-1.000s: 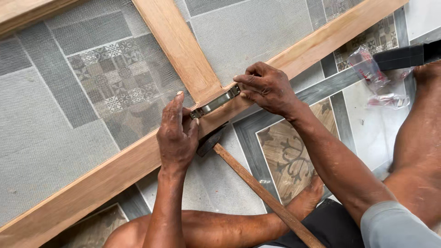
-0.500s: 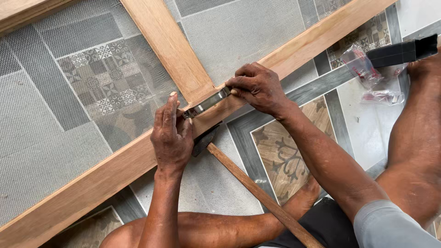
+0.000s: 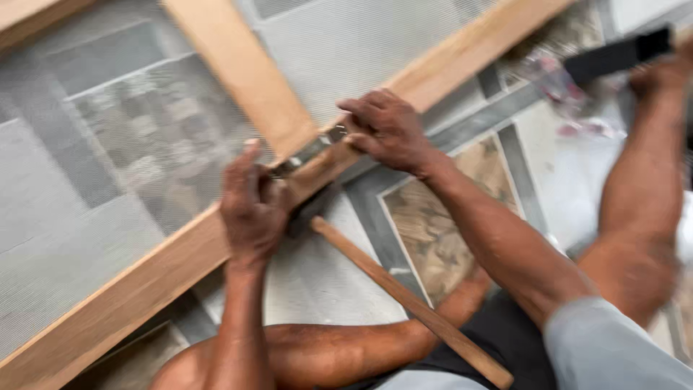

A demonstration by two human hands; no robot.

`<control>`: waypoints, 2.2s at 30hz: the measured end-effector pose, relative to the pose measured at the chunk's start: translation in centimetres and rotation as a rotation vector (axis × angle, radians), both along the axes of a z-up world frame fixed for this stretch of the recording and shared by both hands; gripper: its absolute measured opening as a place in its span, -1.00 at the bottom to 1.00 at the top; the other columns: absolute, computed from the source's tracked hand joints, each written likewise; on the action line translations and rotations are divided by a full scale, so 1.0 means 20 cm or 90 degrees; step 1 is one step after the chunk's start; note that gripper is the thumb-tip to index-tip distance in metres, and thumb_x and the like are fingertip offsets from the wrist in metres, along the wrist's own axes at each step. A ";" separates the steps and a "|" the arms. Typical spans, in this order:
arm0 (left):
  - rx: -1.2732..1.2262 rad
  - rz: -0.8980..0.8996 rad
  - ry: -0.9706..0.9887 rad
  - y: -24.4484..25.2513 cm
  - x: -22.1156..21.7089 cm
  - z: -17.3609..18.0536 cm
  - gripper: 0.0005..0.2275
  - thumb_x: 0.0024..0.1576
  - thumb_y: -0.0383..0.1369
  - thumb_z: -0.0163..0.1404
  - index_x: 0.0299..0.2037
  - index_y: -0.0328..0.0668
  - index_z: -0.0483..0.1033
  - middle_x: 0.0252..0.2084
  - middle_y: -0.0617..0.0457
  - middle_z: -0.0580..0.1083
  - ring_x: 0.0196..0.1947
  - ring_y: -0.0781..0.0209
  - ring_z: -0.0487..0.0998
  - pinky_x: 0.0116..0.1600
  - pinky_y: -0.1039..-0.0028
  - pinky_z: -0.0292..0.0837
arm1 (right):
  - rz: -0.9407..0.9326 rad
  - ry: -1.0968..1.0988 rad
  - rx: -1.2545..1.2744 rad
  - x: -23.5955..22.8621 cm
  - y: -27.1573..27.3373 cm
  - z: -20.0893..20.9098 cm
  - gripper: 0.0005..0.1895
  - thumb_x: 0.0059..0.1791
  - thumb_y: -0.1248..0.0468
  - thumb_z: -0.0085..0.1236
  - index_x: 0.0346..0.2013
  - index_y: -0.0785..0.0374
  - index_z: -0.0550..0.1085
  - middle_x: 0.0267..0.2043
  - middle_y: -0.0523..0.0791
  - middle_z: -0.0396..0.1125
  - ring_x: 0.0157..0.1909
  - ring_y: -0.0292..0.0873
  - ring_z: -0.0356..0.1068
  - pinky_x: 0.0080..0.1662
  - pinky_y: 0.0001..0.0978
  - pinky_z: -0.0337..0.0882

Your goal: The person assembles components of a wooden frame by positioning metal hinges and brackets against the wood and securing them using a hammer.

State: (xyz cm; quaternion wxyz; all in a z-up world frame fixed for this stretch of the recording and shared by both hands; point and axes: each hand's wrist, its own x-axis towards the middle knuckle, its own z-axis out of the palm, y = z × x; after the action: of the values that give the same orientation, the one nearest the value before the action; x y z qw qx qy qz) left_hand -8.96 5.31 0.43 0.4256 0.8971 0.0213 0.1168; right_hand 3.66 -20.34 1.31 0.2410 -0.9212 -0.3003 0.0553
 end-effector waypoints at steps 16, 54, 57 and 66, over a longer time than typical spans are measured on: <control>0.119 -0.015 -0.199 0.02 0.01 -0.01 -0.55 0.14 -0.62 0.05 0.27 -0.48 0.32 0.18 -0.25 0.40 -0.06 0.04 0.57 0.05 0.31 0.61 | -0.486 -0.143 -0.102 -0.65 -1.89 -0.37 -0.57 -0.05 0.36 0.27 0.12 0.13 0.46 -0.09 -0.01 0.42 -0.14 0.04 0.45 -0.08 -0.08 0.46; -0.463 -0.257 0.218 -1.03 -0.48 0.23 -0.63 0.14 -0.63 0.13 0.16 -0.29 0.46 -0.05 -0.03 0.59 -0.04 0.25 0.64 0.03 0.50 0.63 | -0.197 0.555 0.495 -1.01 -0.77 0.18 -0.65 -0.03 0.33 0.22 0.00 0.41 0.40 -0.31 0.01 0.49 -0.38 -0.18 0.56 -0.40 -0.42 0.57; -0.492 -0.252 0.160 -1.01 -0.50 0.29 -0.66 0.17 -0.69 0.11 0.16 -0.44 0.46 0.03 -0.11 0.57 0.01 0.18 0.63 0.14 0.49 0.61 | -0.184 0.651 0.665 -1.04 -0.72 0.13 -0.58 0.00 0.35 0.19 0.05 0.49 0.27 -0.25 0.07 0.48 -0.38 -0.18 0.53 -0.39 -0.41 0.56; -0.557 -0.272 0.150 -0.92 -0.54 0.29 -0.65 0.17 -0.69 0.13 0.15 -0.32 0.44 0.14 -0.12 0.54 0.03 0.18 0.64 0.15 0.49 0.63 | -0.194 0.648 0.642 -1.06 -0.64 0.10 -0.64 -0.02 0.36 0.21 -0.04 0.47 0.31 -0.30 0.06 0.52 -0.40 -0.18 0.53 -0.42 -0.41 0.52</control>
State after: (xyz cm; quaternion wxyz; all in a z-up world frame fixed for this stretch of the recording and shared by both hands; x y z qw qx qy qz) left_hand -19.69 -13.15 6.23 0.7713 0.6257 -0.0680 -0.0948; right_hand -17.52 -33.16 3.32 0.7507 -0.5900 -0.0087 0.2970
